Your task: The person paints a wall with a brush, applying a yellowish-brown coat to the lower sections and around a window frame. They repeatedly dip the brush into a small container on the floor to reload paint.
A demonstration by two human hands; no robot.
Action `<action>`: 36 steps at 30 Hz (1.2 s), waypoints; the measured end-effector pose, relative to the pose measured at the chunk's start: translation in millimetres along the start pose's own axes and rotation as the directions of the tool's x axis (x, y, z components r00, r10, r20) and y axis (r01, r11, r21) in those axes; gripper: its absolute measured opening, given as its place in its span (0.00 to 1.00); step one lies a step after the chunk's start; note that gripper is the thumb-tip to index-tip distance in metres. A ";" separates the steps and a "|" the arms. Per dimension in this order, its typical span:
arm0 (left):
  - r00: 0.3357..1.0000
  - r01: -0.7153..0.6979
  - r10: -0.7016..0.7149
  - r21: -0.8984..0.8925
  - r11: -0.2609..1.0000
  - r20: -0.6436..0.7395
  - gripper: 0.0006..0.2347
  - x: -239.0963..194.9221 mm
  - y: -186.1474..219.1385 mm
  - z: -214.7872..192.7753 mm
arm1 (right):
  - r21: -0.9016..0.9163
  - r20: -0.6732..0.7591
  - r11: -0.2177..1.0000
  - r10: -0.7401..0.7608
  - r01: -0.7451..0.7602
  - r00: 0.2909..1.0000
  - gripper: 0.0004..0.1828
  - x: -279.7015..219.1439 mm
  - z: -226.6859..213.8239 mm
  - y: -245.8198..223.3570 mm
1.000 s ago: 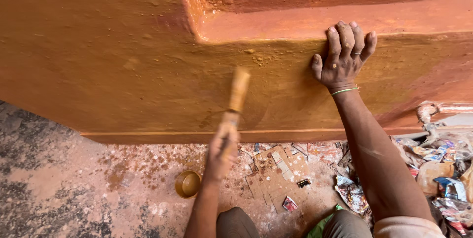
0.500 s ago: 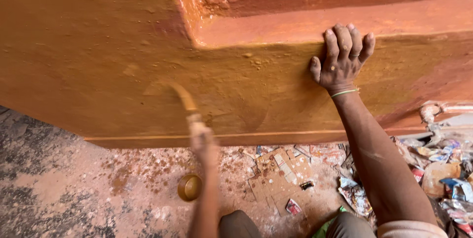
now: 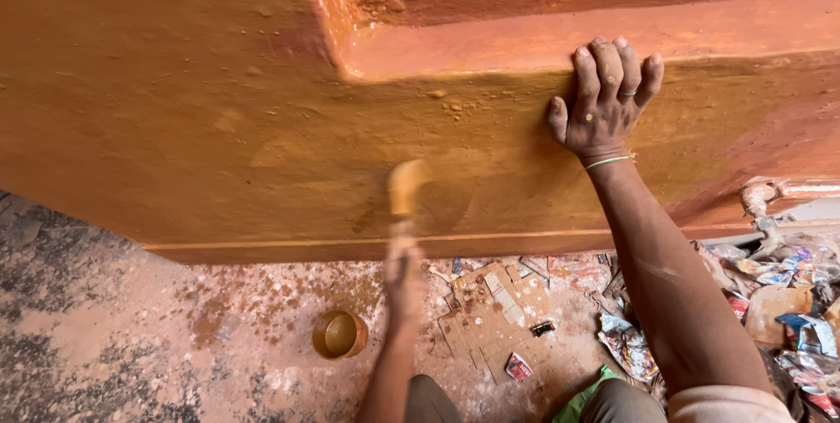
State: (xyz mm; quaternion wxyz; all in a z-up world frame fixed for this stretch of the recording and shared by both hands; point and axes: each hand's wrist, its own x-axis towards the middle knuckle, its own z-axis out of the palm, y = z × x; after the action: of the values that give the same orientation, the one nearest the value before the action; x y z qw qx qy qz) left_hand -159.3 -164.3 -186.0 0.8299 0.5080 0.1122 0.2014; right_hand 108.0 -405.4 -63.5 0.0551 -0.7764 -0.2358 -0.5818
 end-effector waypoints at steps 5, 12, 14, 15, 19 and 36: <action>0.865 0.039 -0.012 0.044 0.998 -0.501 0.24 4.9 30.4 -47.4 | -0.009 0.019 1.000 -0.001 0.001 1.000 0.32 -3.3 -0.7 -1.3; 0.951 0.050 0.021 0.219 0.974 -0.308 0.21 3.4 -16.2 -8.4 | 0.007 -0.014 1.000 -0.004 0.004 1.000 0.32 4.0 -0.2 -2.7; 0.995 -0.096 0.099 0.340 0.936 0.008 0.21 -10.3 -48.8 24.2 | 0.005 0.004 1.000 -0.004 0.004 1.000 0.32 -0.4 -3.3 -3.2; 0.995 0.061 -0.091 0.424 0.904 0.051 0.21 -20.4 -61.8 37.6 | 0.005 0.009 1.000 -0.004 0.004 1.000 0.32 -0.8 -4.1 -2.0; 0.849 0.212 -0.351 0.354 0.911 0.394 0.24 -32.4 -77.5 63.6 | 0.022 0.032 1.000 0.003 -0.004 0.999 0.31 0.1 -6.8 -2.3; 0.925 -0.068 0.091 0.073 0.995 -0.369 0.13 -0.9 -54.3 -49.4 | -0.011 0.014 1.000 -0.001 0.001 1.000 0.32 -1.9 0.7 -0.2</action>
State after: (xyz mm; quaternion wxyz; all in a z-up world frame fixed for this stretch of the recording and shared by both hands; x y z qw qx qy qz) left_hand -167.4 -147.1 -257.0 0.7693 0.4891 0.2526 0.3241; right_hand 108.2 -405.6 -65.4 0.0488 -0.7806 -0.2331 -0.5779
